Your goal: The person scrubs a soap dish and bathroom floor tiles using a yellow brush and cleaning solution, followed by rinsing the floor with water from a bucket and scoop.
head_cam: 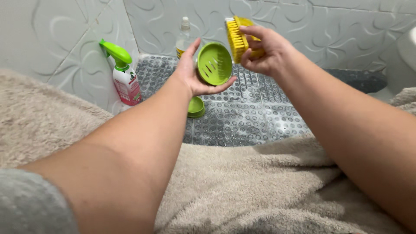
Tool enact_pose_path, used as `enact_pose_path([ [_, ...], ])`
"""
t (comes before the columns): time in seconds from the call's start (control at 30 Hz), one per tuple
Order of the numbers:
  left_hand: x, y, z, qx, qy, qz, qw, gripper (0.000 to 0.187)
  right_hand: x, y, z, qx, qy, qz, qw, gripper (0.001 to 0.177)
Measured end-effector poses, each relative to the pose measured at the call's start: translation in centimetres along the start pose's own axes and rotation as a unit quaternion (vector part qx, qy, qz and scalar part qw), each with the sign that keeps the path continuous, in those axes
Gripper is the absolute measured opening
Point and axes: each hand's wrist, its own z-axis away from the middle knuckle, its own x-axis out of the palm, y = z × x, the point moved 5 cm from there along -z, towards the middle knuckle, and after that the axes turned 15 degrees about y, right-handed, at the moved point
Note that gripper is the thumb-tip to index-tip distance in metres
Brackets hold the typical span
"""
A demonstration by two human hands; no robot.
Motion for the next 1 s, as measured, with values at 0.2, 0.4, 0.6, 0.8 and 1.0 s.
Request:
enact_pose_path([
  [0.2,-0.1,1.1,0.2,-0.035,-0.088,0.018,0.995,0.079,-0.2,-1.8,3.2,-0.265,0.026,0.247,0.932,0.052],
  [0.4,0.7,0.9,-0.9,0.038,-0.064,-0.146,0.987,0.073,1.9,0.2,4.2,-0.416,-0.019,0.353,0.838,0.057],
  [0.6,0.4,0.7,-1.1,0.020,-0.047,-0.144,0.988,0.076,0.8,0.5,3.7,-0.371,0.016,0.336,0.866,0.051],
  [0.8,0.4,1.0,-1.2,0.002,-0.060,-0.138,0.989,0.078,1.0,0.7,4.1,-0.342,0.005,0.320,0.883,0.051],
  [1.0,0.3,0.9,-1.1,0.027,-0.058,-0.115,0.991,0.081,2.3,1.3,4.9,-0.354,-0.047,0.301,0.884,0.049],
])
